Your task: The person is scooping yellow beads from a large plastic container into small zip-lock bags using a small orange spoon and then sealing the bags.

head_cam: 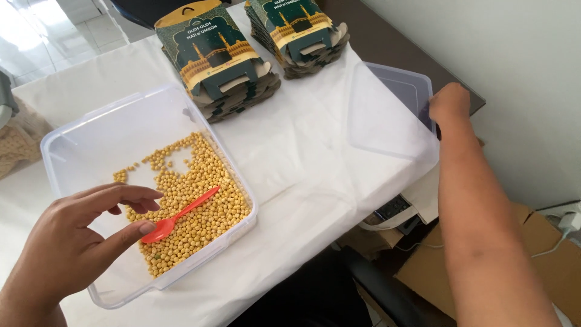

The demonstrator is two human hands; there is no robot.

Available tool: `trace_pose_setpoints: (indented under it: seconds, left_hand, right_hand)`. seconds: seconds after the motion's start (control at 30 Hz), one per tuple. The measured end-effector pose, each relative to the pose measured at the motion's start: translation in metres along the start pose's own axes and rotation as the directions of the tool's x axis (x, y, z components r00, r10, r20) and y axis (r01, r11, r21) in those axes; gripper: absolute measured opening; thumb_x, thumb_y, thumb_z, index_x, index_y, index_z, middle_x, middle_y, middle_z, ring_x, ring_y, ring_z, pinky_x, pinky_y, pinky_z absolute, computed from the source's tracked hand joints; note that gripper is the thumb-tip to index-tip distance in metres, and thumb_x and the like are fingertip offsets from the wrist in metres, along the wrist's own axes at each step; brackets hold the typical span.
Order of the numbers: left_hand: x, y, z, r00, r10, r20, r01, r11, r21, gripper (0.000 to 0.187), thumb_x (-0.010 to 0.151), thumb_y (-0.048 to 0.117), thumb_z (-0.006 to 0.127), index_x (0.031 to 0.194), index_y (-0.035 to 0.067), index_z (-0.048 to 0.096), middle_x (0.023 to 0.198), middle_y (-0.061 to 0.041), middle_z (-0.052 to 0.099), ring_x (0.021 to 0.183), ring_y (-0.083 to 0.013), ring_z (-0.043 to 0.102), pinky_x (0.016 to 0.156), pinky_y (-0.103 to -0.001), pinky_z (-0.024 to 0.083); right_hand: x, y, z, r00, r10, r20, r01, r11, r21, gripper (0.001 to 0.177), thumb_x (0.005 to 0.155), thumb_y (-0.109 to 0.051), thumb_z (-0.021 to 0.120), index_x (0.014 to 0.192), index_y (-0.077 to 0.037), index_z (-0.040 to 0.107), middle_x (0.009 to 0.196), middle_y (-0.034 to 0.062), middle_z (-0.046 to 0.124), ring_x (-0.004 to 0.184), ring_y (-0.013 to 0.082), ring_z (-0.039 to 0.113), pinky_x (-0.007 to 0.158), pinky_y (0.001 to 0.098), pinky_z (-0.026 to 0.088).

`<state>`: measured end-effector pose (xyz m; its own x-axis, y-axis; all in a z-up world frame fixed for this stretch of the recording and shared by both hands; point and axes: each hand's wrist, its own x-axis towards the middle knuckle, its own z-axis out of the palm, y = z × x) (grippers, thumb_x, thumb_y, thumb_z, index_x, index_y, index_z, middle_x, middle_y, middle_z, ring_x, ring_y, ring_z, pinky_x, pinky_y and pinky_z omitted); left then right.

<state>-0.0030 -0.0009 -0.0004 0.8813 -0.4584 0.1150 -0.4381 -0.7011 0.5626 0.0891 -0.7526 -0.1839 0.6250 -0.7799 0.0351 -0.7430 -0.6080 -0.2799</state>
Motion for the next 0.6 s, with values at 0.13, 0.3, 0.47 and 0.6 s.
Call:
trace_pose_setpoints:
  seconds: [0.13,0.3,0.47,0.6]
  left_hand:
    - [0.000,0.002,0.001,1.000,0.009,-0.025,-0.009,1.000,-0.020,0.026,0.076,0.028,0.079,0.100,0.018,0.081,0.104,0.007,0.085,0.083,-0.0114,0.075,0.081,-0.030,0.056]
    - [0.001,0.006,0.000,1.000,-0.019,-0.016,0.018,1.000,-0.014,0.026,0.077,0.028,0.079,0.100,0.018,0.081,0.103,0.006,0.085,0.087,-0.0122,0.078,0.081,-0.032,0.057]
    - [0.002,0.013,-0.002,0.999,0.032,-0.040,-0.032,0.999,0.007,0.027,0.080,0.036,0.075,0.101,0.020,0.081,0.098,0.006,0.084,0.078,-0.0116,0.076,0.074,-0.032,0.055]
    - [0.002,0.016,-0.002,0.985,0.159,-0.071,-0.162,0.986,-0.036,0.027,0.088,0.039,0.070,0.106,0.021,0.078,0.091,0.004,0.079,0.081,-0.0124,0.074,0.078,-0.031,0.052]
  right_hand:
    - [-0.056,0.006,-0.040,0.999,-0.042,0.014,0.043,0.997,-0.062,0.023,0.092,-0.001,0.062,0.069,0.000,0.061,0.078,0.0191,0.068,0.068,0.0373,0.066,0.049,0.0485,0.051]
    - [-0.151,-0.003,-0.098,0.959,0.128,0.252,-0.159,0.981,0.109,0.060,0.107,-0.048,0.065,0.076,0.003,0.074,0.079,0.0194,0.076,0.075,0.0314,0.070,0.072,0.0466,0.051]
    - [-0.079,0.078,-0.049,0.999,-0.047,0.005,0.046,0.993,0.109,0.035,0.091,-0.026,0.082,0.116,-0.005,0.071,0.105,0.0192,0.074,0.092,0.0381,0.070,0.078,0.0524,0.053]
    - [-0.019,0.112,-0.048,0.848,-0.458,-0.267,0.527,0.779,0.339,0.051,0.098,0.017,0.052,0.147,0.003,0.049,0.097,0.0238,0.068,0.088,0.0380,0.064,0.081,0.0516,0.048]
